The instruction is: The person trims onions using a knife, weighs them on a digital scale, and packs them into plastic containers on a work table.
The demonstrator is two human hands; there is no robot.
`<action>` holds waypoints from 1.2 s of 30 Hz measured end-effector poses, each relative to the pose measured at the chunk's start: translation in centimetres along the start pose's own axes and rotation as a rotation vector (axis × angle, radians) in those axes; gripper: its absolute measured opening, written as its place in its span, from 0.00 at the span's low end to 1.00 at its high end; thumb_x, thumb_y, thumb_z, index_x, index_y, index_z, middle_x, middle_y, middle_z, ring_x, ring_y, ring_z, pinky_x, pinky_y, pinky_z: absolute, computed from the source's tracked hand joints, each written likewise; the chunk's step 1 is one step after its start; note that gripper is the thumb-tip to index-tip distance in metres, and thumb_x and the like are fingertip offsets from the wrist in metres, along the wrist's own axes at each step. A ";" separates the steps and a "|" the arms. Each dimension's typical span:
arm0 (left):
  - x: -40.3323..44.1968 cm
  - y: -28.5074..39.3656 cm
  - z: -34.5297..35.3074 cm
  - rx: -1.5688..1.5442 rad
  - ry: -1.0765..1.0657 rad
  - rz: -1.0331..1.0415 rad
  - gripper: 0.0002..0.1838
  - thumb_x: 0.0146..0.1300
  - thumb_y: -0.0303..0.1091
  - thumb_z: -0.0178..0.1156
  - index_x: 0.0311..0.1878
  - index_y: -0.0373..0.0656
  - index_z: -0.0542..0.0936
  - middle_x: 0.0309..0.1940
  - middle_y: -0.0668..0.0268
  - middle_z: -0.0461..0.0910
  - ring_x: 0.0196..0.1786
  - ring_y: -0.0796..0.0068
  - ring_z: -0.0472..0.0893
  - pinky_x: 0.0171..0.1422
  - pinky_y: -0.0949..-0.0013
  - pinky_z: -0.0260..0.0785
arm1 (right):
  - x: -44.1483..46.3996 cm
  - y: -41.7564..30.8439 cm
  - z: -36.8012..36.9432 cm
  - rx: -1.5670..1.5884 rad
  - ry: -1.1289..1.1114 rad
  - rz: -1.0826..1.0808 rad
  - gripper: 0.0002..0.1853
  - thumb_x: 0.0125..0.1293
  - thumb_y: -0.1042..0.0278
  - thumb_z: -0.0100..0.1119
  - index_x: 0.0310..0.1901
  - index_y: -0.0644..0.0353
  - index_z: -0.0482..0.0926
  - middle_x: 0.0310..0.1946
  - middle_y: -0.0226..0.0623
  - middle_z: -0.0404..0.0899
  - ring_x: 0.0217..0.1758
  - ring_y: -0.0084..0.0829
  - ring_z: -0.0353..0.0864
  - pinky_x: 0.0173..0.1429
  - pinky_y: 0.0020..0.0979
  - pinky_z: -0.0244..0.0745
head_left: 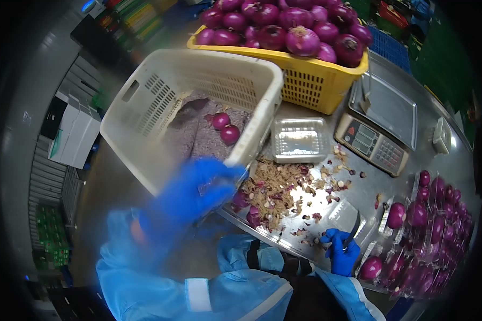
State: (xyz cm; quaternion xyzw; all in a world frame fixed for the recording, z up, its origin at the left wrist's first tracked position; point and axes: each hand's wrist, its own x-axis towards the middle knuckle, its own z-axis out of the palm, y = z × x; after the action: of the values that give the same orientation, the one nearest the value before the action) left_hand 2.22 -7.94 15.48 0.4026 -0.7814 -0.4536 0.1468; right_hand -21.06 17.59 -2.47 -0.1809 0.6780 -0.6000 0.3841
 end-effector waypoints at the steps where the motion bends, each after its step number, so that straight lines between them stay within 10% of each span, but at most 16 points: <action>1: 2.6 -2.3 -2.4 0.098 0.028 0.016 0.13 0.62 0.29 0.63 0.50 0.42 0.84 0.41 0.60 0.84 0.45 0.72 0.82 0.51 0.67 0.74 | 0.1 0.3 0.8 -0.010 -0.039 0.014 0.09 0.70 0.71 0.55 0.43 0.66 0.81 0.31 0.38 0.84 0.24 0.19 0.77 0.23 0.21 0.68; 9: 22.2 -26.1 -11.7 0.461 -0.313 -0.168 0.14 0.58 0.31 0.65 0.48 0.41 0.83 0.44 0.62 0.83 0.45 0.71 0.82 0.50 0.68 0.72 | 0.5 0.2 7.0 -0.254 -0.102 0.046 0.08 0.65 0.79 0.57 0.45 0.65 0.82 0.35 0.39 0.85 0.39 0.26 0.84 0.49 0.31 0.79; 12: 25.9 -30.2 -11.9 0.593 -0.331 -0.150 0.14 0.52 0.28 0.63 0.44 0.41 0.85 0.44 0.54 0.84 0.46 0.60 0.83 0.54 0.63 0.73 | 1.1 0.3 8.5 -0.308 -0.039 -0.040 0.08 0.68 0.74 0.55 0.44 0.64 0.83 0.32 0.36 0.84 0.27 0.18 0.77 0.25 0.21 0.71; 15: 27.9 -35.7 -14.9 0.930 -0.157 -0.071 0.20 0.52 0.32 0.62 0.50 0.41 0.82 0.48 0.50 0.81 0.50 0.51 0.80 0.56 0.57 0.73 | 1.4 0.1 9.3 -0.291 0.015 0.003 0.08 0.68 0.74 0.56 0.44 0.64 0.82 0.33 0.36 0.84 0.27 0.16 0.76 0.25 0.20 0.70; 16: 28.8 -39.8 -15.9 0.972 0.239 -0.087 0.23 0.52 0.36 0.63 0.52 0.41 0.81 0.47 0.47 0.81 0.52 0.50 0.80 0.58 0.55 0.72 | 1.5 0.1 9.4 -0.295 0.026 0.024 0.08 0.68 0.75 0.56 0.44 0.64 0.82 0.33 0.36 0.84 0.28 0.17 0.77 0.27 0.21 0.71; 18: 26.9 -36.6 -17.4 1.091 0.203 -0.549 0.21 0.55 0.36 0.60 0.52 0.39 0.80 0.51 0.44 0.78 0.55 0.45 0.78 0.60 0.53 0.71 | 1.6 0.1 9.7 -0.295 0.044 0.067 0.08 0.67 0.75 0.56 0.44 0.64 0.82 0.33 0.37 0.84 0.30 0.19 0.79 0.30 0.23 0.74; 21: 24.9 -32.5 -15.7 0.803 0.225 -0.408 0.23 0.53 0.30 0.60 0.55 0.40 0.79 0.54 0.44 0.76 0.58 0.45 0.76 0.63 0.54 0.69 | 2.0 0.5 9.9 -0.386 -0.005 0.006 0.09 0.63 0.77 0.61 0.46 0.64 0.82 0.36 0.41 0.85 0.39 0.27 0.85 0.46 0.30 0.79; 24: 25.7 -29.6 -9.9 0.606 -0.057 0.500 0.32 0.48 0.23 0.58 0.62 0.44 0.73 0.59 0.49 0.72 0.59 0.51 0.75 0.62 0.56 0.68 | 2.8 0.5 10.5 -0.473 -0.079 0.017 0.10 0.63 0.75 0.62 0.46 0.63 0.83 0.35 0.41 0.85 0.38 0.28 0.85 0.44 0.29 0.78; 27: 25.5 -27.9 -3.4 1.022 -0.407 0.814 0.35 0.48 0.22 0.58 0.65 0.49 0.71 0.59 0.55 0.71 0.57 0.53 0.75 0.58 0.55 0.67 | 3.5 -1.5 11.4 -0.509 -0.141 -0.024 0.11 0.62 0.73 0.62 0.47 0.61 0.83 0.35 0.42 0.85 0.36 0.31 0.86 0.42 0.29 0.78; 33: 25.3 -29.8 -0.5 1.195 -0.381 0.832 0.35 0.49 0.26 0.61 0.66 0.48 0.69 0.47 0.60 0.75 0.46 0.56 0.77 0.48 0.57 0.69 | 2.9 -0.5 9.5 -0.592 -0.130 -0.057 0.12 0.61 0.73 0.64 0.46 0.60 0.83 0.36 0.43 0.84 0.37 0.33 0.86 0.40 0.30 0.79; 36: 23.8 -29.4 -1.5 0.715 -0.415 0.458 0.33 0.52 0.28 0.64 0.64 0.44 0.69 0.46 0.59 0.75 0.48 0.60 0.78 0.51 0.59 0.71 | 2.6 -0.7 9.1 -0.548 -0.153 -0.122 0.12 0.61 0.72 0.64 0.47 0.60 0.83 0.35 0.43 0.84 0.36 0.33 0.86 0.39 0.30 0.79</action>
State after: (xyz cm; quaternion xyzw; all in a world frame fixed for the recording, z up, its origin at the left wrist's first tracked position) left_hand 2.60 -34.77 -11.21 0.1461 -0.9701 -0.1827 -0.0642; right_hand -16.18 9.45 -2.44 -0.3631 0.7719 -0.4008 0.3342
